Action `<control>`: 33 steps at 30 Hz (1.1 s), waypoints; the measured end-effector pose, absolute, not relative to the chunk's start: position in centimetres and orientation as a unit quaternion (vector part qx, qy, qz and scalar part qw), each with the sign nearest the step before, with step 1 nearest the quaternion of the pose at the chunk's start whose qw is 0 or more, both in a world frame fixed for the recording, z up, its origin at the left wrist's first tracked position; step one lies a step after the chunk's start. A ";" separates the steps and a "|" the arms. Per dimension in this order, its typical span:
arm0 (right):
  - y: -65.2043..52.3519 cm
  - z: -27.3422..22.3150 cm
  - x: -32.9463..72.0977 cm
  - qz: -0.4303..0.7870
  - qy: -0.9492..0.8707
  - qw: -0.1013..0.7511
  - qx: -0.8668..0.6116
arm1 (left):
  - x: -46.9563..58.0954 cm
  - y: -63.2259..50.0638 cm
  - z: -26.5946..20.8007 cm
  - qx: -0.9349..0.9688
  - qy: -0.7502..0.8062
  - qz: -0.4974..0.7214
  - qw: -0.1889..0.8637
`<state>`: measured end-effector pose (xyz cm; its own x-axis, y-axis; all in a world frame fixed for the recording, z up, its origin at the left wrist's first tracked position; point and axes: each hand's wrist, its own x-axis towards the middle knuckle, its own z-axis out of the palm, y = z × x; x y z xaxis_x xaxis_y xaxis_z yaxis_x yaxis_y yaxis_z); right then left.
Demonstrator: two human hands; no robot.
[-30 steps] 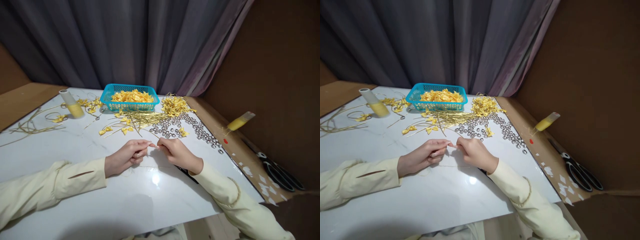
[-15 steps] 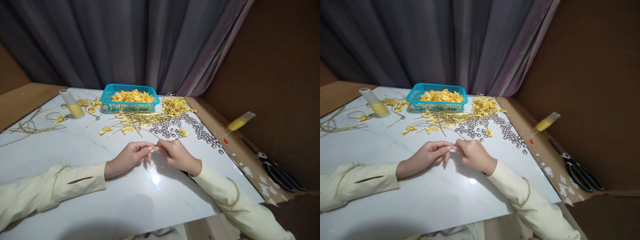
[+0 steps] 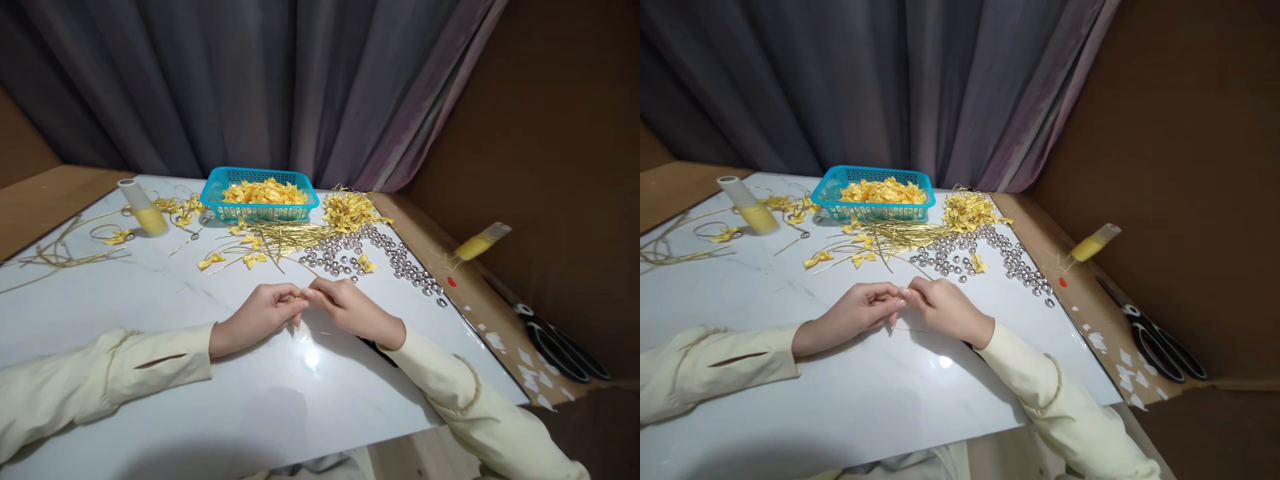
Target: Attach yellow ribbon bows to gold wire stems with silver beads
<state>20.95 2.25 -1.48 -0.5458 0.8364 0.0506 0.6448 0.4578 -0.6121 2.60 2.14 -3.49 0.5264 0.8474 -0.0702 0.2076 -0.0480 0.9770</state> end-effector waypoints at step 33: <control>2.7 -0.3 21.8 0.388 -0.790 0.126 -0.458 | 2.5 2.2 -3.3 0.673 0.381 0.280 0.568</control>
